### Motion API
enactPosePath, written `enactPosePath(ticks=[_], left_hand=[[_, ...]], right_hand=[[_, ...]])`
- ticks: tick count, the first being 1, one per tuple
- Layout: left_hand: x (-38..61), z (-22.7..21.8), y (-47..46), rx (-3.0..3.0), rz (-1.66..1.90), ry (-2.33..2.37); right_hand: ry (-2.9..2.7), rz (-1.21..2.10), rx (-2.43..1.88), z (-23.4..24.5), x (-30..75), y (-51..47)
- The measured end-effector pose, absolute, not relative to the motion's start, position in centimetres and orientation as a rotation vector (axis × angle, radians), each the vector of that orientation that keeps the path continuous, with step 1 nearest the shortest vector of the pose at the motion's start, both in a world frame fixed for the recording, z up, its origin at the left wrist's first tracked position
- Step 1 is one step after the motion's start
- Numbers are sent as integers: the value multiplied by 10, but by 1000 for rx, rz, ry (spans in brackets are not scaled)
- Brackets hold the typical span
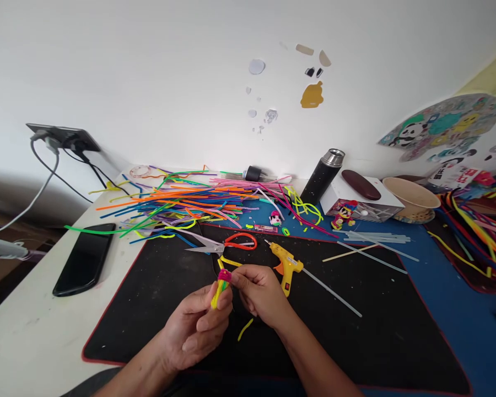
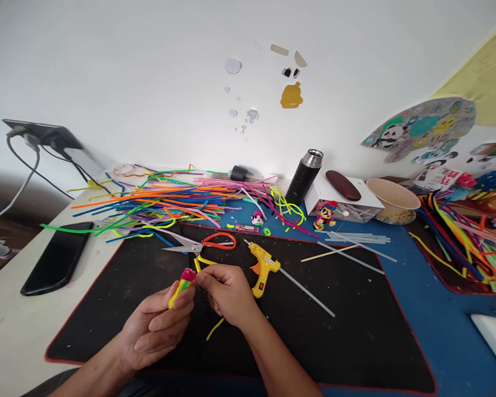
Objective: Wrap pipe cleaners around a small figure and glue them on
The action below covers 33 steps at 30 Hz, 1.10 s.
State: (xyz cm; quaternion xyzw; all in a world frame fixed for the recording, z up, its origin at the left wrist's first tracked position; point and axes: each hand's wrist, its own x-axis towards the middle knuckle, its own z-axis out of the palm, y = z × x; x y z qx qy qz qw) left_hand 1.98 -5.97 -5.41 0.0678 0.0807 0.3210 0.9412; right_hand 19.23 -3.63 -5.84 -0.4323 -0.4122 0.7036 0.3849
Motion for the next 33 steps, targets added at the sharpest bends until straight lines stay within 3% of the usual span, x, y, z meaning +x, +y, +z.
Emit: enactPosePath(ticks=[19, 33], left_hand=[[41, -90, -75, -227, 700, 21], [41, -81, -68, -163, 650, -34]], right_hand=[[-791, 2035, -837, -63, 186, -43], [-667, 2078, -760, -73, 191, -41]])
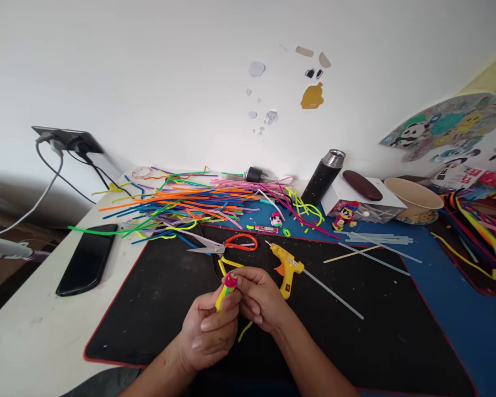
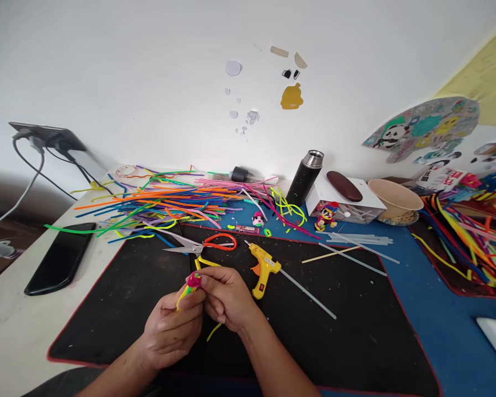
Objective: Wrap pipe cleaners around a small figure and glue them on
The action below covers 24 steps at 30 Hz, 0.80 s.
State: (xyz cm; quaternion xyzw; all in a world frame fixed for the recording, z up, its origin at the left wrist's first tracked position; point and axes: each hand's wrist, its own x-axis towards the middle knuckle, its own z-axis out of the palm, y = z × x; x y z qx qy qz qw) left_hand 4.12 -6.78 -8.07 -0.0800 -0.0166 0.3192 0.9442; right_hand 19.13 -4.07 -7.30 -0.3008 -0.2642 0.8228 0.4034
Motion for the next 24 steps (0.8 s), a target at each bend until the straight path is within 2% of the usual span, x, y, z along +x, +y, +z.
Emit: enactPosePath(ticks=[11, 24], left_hand=[[25, -61, -49, 145, 573, 122], [25, -64, -43, 84, 715, 250]], right_hand=[[-752, 1953, -870, -72, 194, -37], [-863, 1820, -1036, -69, 189, -35]])
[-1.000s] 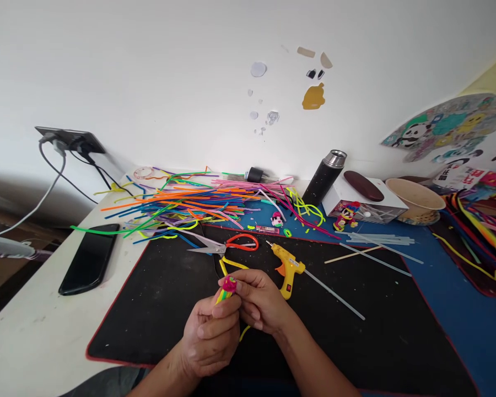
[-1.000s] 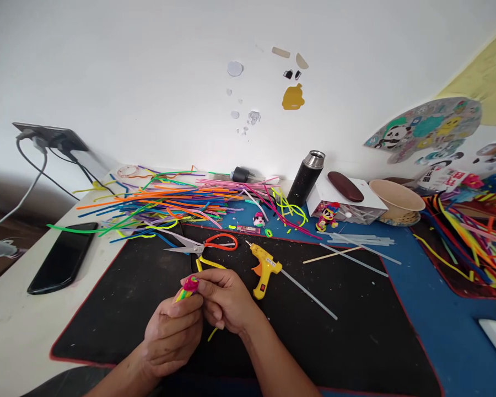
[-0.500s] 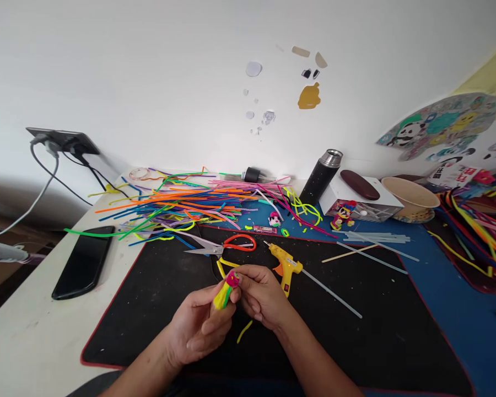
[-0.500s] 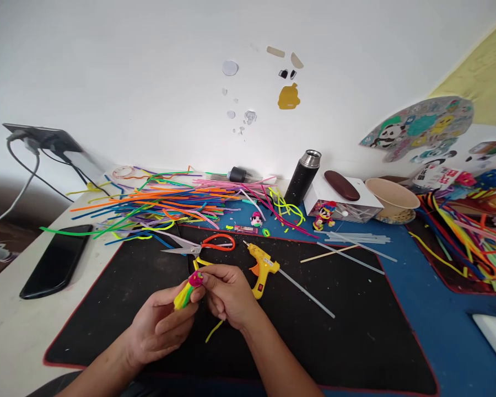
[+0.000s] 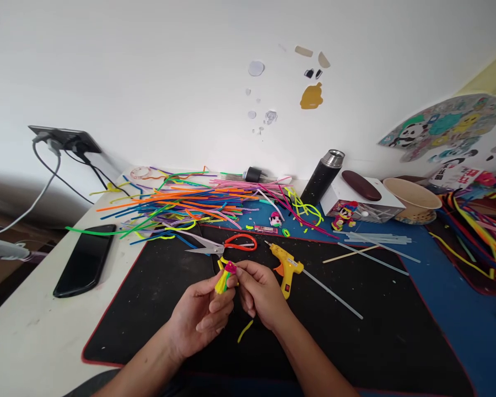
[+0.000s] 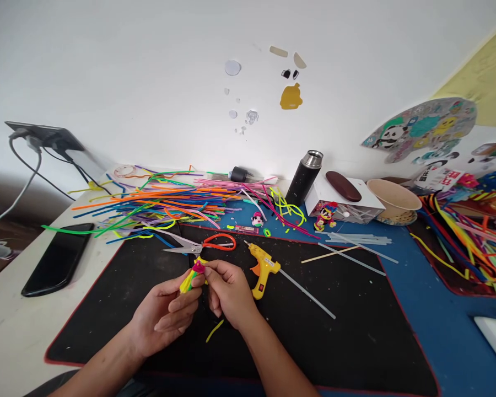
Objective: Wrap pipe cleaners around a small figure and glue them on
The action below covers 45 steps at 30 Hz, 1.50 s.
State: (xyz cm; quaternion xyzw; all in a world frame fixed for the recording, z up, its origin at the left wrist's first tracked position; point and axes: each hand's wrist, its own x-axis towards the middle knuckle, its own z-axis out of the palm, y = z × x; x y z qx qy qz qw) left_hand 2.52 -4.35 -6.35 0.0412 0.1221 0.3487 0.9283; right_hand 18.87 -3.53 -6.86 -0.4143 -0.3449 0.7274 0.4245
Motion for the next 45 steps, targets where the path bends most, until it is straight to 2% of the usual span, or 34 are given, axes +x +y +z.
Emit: enactPosePath(ticks=[18, 32, 36, 45], left_hand=[[25, -70, -40, 169, 581, 301], [22, -32, -43, 1578, 731, 1405], [28, -41, -42, 1635, 884, 1433], [20, -56, -34, 1918, 776, 1496]], right_hand=[[-870, 1828, -960, -69, 192, -33], [-1003, 1567, -1252, -70, 190, -30], [-1091, 1535, -1273, -69, 188, -30], [-1298, 1441, -1378, -72, 193, -33]])
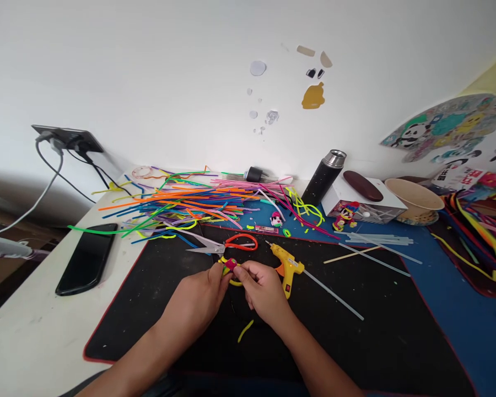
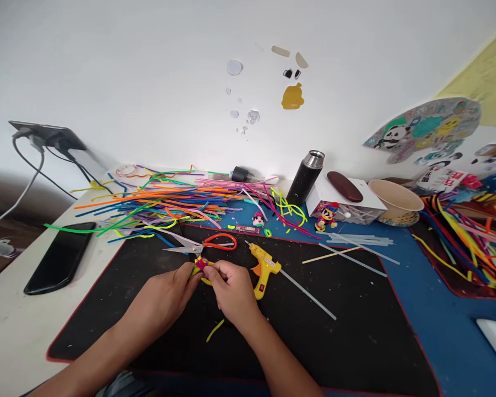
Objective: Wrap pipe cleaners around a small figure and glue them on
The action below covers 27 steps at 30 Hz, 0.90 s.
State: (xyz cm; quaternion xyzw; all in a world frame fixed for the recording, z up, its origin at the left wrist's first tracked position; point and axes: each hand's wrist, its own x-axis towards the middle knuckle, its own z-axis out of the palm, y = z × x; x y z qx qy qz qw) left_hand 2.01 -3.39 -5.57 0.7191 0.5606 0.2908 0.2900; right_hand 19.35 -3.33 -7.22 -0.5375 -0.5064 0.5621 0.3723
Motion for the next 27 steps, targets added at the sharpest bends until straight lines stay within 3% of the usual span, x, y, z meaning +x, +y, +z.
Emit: enactPosePath(ticks=[9, 22, 27], left_hand=[[19, -65, -25, 1658, 873, 1365], [19, -65, -23, 1766, 619, 1502], [17, -57, -24, 1611, 625, 1304]], right_hand=[[-1646, 1070, -1398, -71, 194, -33], [-1638, 1030, -1410, -73, 191, -35], [-1619, 1071, -1389, -72, 192, -36]])
